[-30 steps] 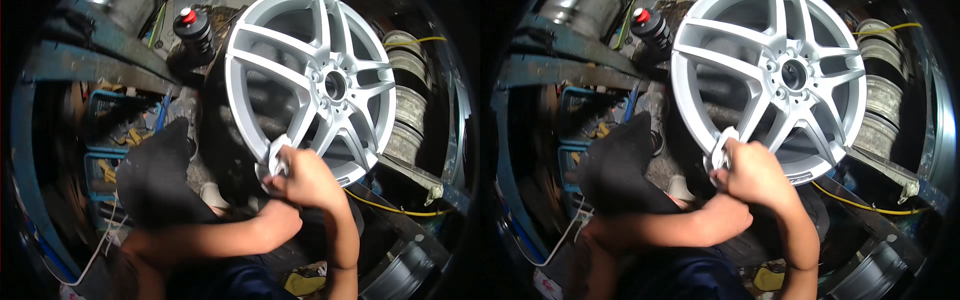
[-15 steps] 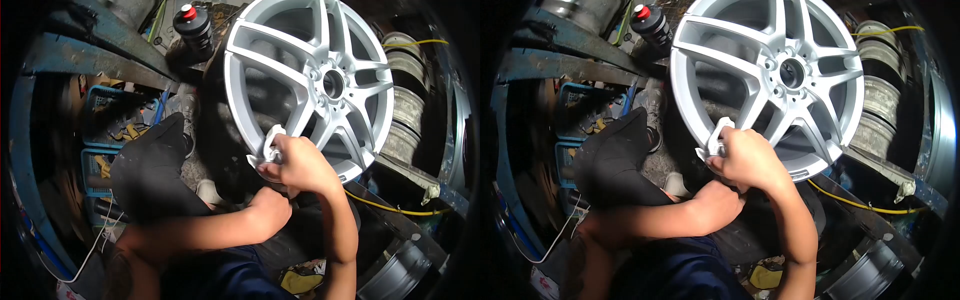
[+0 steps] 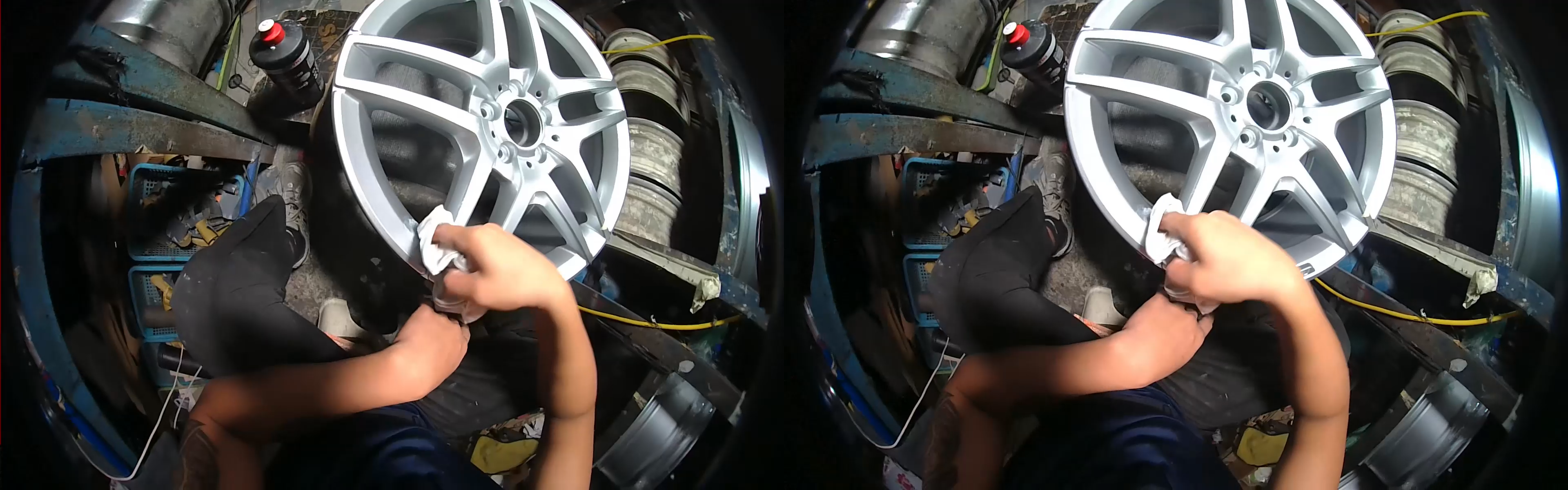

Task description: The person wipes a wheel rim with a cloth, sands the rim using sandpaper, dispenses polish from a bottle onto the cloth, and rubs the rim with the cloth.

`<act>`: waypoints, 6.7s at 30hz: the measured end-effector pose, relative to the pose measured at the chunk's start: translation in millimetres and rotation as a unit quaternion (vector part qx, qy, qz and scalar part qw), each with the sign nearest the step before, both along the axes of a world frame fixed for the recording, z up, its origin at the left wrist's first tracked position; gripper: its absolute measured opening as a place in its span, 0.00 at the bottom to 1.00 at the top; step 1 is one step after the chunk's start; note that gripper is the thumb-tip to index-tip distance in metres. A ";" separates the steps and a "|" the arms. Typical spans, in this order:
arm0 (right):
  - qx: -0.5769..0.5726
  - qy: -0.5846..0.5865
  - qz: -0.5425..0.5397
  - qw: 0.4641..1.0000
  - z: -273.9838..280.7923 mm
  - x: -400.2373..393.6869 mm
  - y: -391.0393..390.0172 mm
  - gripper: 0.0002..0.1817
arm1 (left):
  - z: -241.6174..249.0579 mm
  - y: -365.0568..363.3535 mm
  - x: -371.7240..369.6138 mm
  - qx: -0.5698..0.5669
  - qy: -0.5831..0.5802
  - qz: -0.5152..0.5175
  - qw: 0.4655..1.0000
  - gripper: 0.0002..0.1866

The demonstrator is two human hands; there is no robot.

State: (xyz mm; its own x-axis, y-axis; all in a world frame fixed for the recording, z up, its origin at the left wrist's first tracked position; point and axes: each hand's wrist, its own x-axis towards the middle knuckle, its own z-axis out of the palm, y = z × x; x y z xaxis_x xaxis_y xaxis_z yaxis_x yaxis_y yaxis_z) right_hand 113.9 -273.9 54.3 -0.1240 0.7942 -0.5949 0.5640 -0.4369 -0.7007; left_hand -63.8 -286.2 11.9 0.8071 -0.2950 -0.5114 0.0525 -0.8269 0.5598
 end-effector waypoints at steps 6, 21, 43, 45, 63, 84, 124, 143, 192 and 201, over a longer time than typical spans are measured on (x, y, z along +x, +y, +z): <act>0.020 -0.037 -0.064 0.997 24.3 31.7 -16.2 0.16 | 9.6 7.8 -5.5 0.037 -0.087 0.006 0.996 0.21; -0.024 -0.118 0.003 0.993 -3.9 -32.3 4.6 0.27 | -1.6 -3.9 -13.7 0.027 -0.121 0.046 0.991 0.23; -0.067 -0.106 0.002 0.992 -4.3 -25.7 8.1 0.31 | -10.5 6.1 -13.2 -0.083 -0.075 0.041 0.993 0.20; -0.008 -0.157 0.016 0.987 1.8 -30.6 2.1 0.31 | -8.6 -0.2 -15.6 0.049 -0.174 0.020 0.983 0.18; 0.014 -0.177 0.061 0.982 13.7 -31.0 -1.7 0.29 | -7.2 -4.3 -15.9 0.085 -0.090 -0.009 0.992 0.29; 0.071 -0.374 0.141 0.914 7.5 -59.8 -4.0 0.27 | -26.9 -10.4 -20.0 -0.103 -0.244 0.218 0.939 0.25; 0.038 -0.124 -0.027 0.991 -1.8 -34.4 1.5 0.26 | 11.7 25.2 12.5 -0.103 0.076 -0.051 0.990 0.21; 0.086 -0.192 0.061 0.976 6.1 -40.3 -4.4 0.24 | 0.6 -4.8 12.9 -0.274 -0.203 0.033 0.940 0.15; -0.003 -0.178 0.042 0.983 9.9 -40.0 11.2 0.25 | 109.3 55.1 -27.5 -0.353 -0.485 0.209 0.772 0.10; 0.041 -0.153 0.010 0.987 -8.0 -24.1 10.8 0.29 | 113.5 50.5 -22.2 -0.322 -0.553 0.252 0.726 0.08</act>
State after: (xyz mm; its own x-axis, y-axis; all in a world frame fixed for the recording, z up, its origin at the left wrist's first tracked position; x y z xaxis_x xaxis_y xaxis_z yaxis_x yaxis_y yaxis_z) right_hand 89.8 -263.0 46.3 0.0349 0.8406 -0.5405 0.7632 -0.3716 -0.5287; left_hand -86.0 -235.7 125.4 0.7075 0.2896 0.6446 -0.5187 -0.4066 0.7521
